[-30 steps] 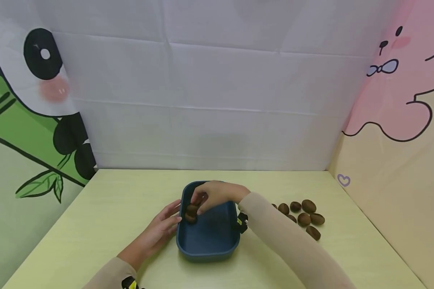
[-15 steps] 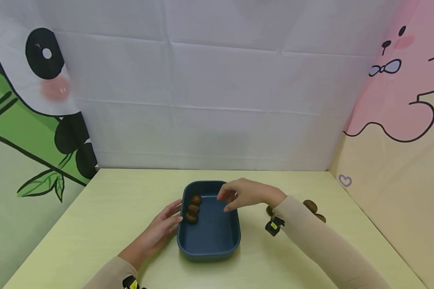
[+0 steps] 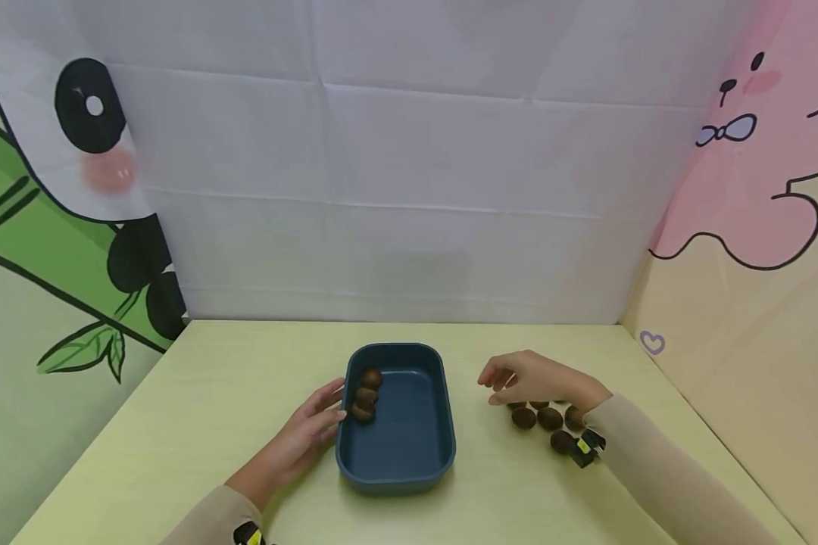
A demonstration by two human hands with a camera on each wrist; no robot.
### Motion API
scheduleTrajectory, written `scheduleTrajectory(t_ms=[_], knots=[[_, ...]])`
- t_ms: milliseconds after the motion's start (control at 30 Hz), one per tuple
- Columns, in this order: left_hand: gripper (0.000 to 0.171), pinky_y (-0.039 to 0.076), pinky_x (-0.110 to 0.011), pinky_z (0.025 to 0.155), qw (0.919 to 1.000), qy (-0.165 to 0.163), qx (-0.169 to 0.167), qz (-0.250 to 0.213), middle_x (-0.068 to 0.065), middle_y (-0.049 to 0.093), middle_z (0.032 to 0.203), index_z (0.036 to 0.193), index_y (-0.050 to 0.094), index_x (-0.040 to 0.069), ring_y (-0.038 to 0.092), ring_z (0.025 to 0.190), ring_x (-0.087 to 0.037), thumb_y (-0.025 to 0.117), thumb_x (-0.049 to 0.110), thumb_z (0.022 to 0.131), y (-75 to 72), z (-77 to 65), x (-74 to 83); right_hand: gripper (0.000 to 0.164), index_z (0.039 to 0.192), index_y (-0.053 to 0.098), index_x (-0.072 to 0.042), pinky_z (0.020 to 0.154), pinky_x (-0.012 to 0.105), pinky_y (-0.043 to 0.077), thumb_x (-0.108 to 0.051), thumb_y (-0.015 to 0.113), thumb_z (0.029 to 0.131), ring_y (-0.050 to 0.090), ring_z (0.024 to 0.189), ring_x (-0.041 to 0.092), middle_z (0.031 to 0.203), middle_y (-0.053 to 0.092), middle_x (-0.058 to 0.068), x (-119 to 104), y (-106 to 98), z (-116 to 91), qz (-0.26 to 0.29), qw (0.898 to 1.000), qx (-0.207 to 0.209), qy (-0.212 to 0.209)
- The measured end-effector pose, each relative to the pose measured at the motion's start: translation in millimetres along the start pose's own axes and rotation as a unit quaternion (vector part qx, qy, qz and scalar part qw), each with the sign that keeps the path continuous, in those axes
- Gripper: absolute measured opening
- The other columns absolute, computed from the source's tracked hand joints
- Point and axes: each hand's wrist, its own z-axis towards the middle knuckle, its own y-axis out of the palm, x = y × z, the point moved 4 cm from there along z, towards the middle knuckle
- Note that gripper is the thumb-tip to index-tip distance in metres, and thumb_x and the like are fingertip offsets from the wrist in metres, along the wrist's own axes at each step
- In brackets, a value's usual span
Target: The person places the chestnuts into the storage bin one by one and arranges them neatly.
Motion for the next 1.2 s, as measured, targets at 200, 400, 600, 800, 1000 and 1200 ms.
scheduleTrajectory(t_ms=[200, 400, 600, 800, 1000, 1200], knots=[[0.066, 0.025, -0.051, 0.116, 0.9999, -0.003, 0.007, -0.012, -0.021, 0.019, 0.162, 0.158, 0.023, 0.007, 0.024, 0.146, -0.038, 0.053, 0.006, 0.100, -0.1, 0.0, -1.9, 0.026, 0.114, 0.068, -0.010, 0.092, 0.042, 0.051, -0.021, 0.075, 0.091, 0.064, 0.105, 0.023, 0.112, 0.068, 0.005, 33, 8, -25, 0.008, 0.999, 0.027, 0.030], [0.066, 0.027, -0.051, 0.115, 0.9999, -0.003, 0.010, -0.009, -0.021, 0.020, 0.162, 0.158, 0.023, 0.007, 0.025, 0.146, -0.038, 0.054, 0.007, 0.100, -1.4, 0.1, -2.0, 0.030, 0.113, 0.068, -0.011, 0.091, 0.046, 0.051, -0.026, 0.078, 0.089, 0.062, 0.108, 0.027, 0.113, 0.067, 0.000, 53, 15, -40, 0.004, 0.998, 0.059, 0.033], [0.067, 0.029, -0.048, 0.114, 0.9999, -0.005, 0.008, -0.009, -0.020, 0.021, 0.162, 0.158, 0.024, 0.008, 0.026, 0.146, -0.036, 0.056, 0.009, 0.099, -1.2, 0.5, -2.0, 0.033, 0.112, 0.068, -0.012, 0.083, 0.036, 0.052, -0.023, 0.082, 0.085, 0.060, 0.096, 0.020, 0.106, 0.064, 0.000, 59, 22, -43, 0.010, 0.998, 0.066, 0.024], [0.066, 0.028, -0.050, 0.115, 0.9999, -0.005, 0.007, -0.012, -0.020, 0.021, 0.162, 0.158, 0.024, 0.008, 0.025, 0.146, -0.037, 0.056, 0.009, 0.099, -0.8, 1.3, -3.8, 0.036, 0.113, 0.068, -0.015, 0.085, 0.037, 0.050, -0.024, 0.084, 0.083, 0.058, 0.098, 0.018, 0.109, 0.062, -0.003, 60, 26, -46, -0.027, 0.997, 0.067, 0.031], [0.066, 0.030, -0.048, 0.114, 0.9999, -0.004, 0.006, -0.007, -0.020, 0.020, 0.162, 0.158, 0.023, 0.008, 0.026, 0.146, -0.037, 0.055, 0.009, 0.100, -0.6, -0.2, -2.4, 0.036, 0.115, 0.067, -0.014, 0.082, 0.036, 0.051, -0.023, 0.083, 0.084, 0.059, 0.095, 0.015, 0.106, 0.062, -0.005, 61, 28, -46, -0.045, 0.997, 0.068, 0.010], [0.067, 0.033, -0.046, 0.113, 1.0000, -0.001, 0.006, 0.002, -0.022, 0.019, 0.162, 0.158, 0.022, 0.006, 0.026, 0.145, -0.038, 0.054, 0.009, 0.100, -0.9, -1.8, -1.2, 0.039, 0.117, 0.069, -0.010, 0.080, 0.035, 0.053, -0.023, 0.083, 0.083, 0.060, 0.092, 0.013, 0.104, 0.062, -0.006, 61, 29, -46, -0.052, 0.996, 0.068, 0.011]])
